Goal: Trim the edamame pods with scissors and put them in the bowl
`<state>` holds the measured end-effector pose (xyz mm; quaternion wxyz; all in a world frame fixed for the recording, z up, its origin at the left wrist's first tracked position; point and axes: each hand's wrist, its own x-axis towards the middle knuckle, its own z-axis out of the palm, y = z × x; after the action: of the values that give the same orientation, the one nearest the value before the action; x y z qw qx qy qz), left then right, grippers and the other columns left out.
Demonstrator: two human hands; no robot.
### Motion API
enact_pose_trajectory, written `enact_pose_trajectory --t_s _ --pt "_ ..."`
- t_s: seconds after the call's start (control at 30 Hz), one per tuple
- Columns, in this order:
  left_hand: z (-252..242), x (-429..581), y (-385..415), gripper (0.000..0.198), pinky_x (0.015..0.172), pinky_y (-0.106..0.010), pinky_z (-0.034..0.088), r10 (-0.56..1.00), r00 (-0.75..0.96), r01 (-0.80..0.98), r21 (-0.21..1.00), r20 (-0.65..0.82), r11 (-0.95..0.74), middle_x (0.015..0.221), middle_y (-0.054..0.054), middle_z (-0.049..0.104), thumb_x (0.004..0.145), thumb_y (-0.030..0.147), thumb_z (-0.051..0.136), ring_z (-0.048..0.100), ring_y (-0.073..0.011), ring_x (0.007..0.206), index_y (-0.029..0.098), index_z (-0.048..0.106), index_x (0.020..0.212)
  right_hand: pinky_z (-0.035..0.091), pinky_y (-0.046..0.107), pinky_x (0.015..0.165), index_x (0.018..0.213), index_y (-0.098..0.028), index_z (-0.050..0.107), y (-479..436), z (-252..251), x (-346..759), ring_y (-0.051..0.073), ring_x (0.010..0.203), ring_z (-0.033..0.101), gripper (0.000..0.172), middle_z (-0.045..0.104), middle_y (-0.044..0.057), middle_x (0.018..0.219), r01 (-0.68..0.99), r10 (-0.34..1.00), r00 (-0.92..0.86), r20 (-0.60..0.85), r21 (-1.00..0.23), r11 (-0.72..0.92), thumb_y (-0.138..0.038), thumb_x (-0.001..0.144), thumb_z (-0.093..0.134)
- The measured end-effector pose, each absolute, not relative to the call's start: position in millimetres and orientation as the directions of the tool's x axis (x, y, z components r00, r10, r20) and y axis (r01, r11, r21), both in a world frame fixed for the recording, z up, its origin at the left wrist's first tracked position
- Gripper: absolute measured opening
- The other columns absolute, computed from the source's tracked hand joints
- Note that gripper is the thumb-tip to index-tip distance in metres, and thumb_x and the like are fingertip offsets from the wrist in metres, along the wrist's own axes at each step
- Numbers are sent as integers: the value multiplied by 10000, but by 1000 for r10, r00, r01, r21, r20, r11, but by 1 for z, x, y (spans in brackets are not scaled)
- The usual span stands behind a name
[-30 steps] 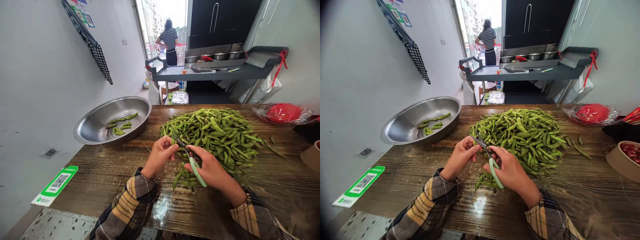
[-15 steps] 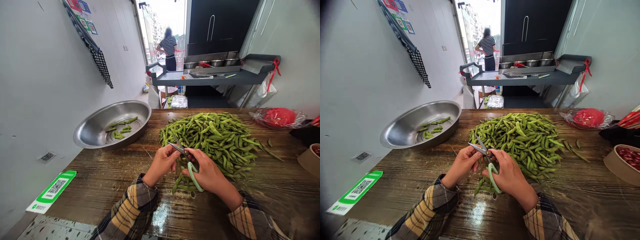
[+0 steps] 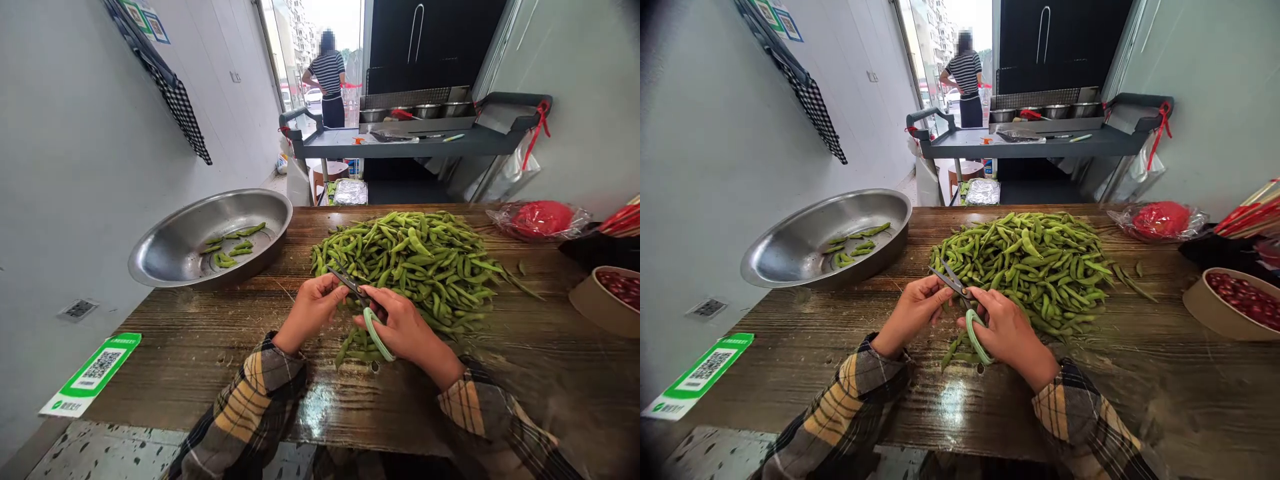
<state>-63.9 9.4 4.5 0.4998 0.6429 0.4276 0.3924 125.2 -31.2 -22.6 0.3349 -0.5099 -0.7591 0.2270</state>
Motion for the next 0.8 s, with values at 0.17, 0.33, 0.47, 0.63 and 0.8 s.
enact_pose_trajectory --t_s 0.17,0.33,0.47,0.63,0.8 --pt "11 -68 13 281 430 -189 298 940 318 265 940 124 -214 535 26 521 792 373 656 411 -68 458 145 615 634 501 350 826 1235 -191 623 -31 -19 126 242 914 648 449 693 89 973 625 927 -257 275 -684 376 -385 830 646" --pt "13 -72 17 223 423 -198 285 960 263 246 955 99 -166 578 27 562 770 370 677 389 -63 440 147 669 764 500 370 876 1195 -178 659 -29 -19 127 261 984 664 430 719 110 1069 573 937 -246 248 -742 347 -392 823 650" --pt "9 -73 18 243 411 -180 288 984 161 89 992 78 -93 607 30 555 718 362 737 401 -47 451 137 667 774 498 392 885 1227 -147 639 -27 -18 128 266 982 668 485 707 132 1139 542 966 -159 205 -799 259 -402 815 646" --pt "7 -73 19 269 367 -150 267 995 99 -292 956 9 21 541 71 459 713 354 755 368 -35 422 144 633 829 516 359 815 1255 -105 607 -28 -19 125 238 869 668 555 718 116 1008 554 975 -138 172 -802 220 -405 790 650" --pt "7 -72 19 314 399 -152 385 992 116 -437 894 -50 96 612 41 556 670 323 800 485 -45 457 126 610 824 514 350 825 1265 -140 588 -30 -22 122 225 893 653 554 692 102 1047 545 966 -174 192 -798 257 -351 760 671"
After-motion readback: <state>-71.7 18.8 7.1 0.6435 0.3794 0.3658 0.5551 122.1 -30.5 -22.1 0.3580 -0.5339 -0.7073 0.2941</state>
